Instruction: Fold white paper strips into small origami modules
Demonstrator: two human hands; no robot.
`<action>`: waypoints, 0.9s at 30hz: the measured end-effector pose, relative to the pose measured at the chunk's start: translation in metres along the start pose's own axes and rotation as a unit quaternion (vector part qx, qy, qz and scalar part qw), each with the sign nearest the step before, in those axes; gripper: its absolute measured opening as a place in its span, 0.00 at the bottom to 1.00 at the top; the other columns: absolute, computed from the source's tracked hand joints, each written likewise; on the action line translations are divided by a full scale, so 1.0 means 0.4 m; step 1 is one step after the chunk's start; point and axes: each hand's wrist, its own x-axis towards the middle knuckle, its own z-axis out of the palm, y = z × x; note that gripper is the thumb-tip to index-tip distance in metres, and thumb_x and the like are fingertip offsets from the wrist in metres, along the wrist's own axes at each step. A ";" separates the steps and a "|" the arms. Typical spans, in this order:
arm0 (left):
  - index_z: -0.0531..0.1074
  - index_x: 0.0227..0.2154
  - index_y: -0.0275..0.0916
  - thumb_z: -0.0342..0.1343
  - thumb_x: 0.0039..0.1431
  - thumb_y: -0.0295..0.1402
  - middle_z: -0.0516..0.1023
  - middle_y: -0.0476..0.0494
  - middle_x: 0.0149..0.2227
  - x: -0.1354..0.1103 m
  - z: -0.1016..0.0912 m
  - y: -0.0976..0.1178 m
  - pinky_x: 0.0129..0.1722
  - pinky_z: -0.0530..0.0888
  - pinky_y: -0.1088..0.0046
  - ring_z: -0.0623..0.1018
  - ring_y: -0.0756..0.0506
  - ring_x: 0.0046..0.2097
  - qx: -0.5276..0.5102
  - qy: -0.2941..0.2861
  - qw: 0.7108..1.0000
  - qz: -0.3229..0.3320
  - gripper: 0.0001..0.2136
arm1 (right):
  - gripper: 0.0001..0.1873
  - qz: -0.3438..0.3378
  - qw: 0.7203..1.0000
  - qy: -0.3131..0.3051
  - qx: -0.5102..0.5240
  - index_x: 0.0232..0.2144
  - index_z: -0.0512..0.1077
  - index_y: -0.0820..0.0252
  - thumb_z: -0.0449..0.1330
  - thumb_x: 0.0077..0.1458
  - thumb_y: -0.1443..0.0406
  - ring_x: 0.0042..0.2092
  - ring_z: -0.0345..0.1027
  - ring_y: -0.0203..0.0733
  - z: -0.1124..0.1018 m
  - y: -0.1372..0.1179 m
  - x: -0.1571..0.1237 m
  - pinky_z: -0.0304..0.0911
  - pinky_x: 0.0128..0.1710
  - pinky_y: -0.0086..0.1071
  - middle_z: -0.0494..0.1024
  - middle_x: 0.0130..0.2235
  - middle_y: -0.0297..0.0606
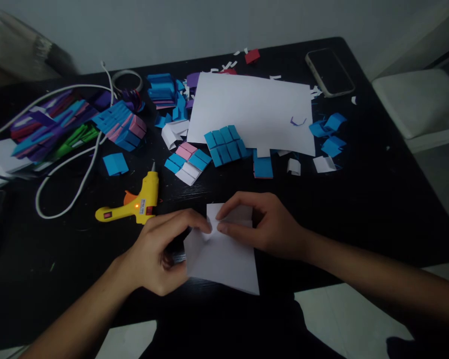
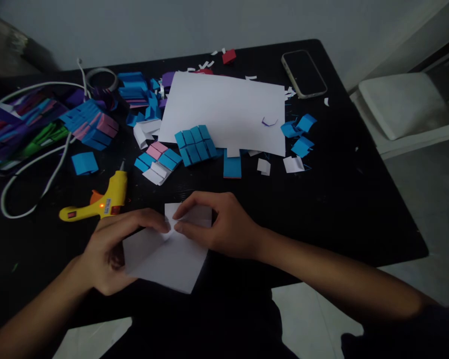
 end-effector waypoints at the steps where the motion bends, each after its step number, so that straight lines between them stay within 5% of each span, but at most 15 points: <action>1: 0.71 0.46 0.36 0.61 0.49 0.26 0.80 0.40 0.39 0.000 0.000 0.001 0.34 0.78 0.72 0.82 0.45 0.38 0.000 0.003 1.000 -0.001 0.18 | 0.06 -0.001 1.000 0.001 0.002 0.36 0.80 0.60 0.70 0.55 0.64 0.30 0.69 0.31 0.001 0.000 0.000 0.65 0.31 0.26 0.79 0.32 0.32; 27: 0.72 0.44 0.37 0.61 0.48 0.31 0.80 0.41 0.37 -0.005 0.000 0.001 0.30 0.77 0.69 0.81 0.43 0.35 -0.021 0.018 1.000 -0.009 0.17 | 0.06 0.016 1.000 -0.002 0.004 0.36 0.79 0.59 0.69 0.57 0.62 0.30 0.69 0.31 0.006 -0.009 -0.004 0.63 0.29 0.25 0.79 0.32 0.32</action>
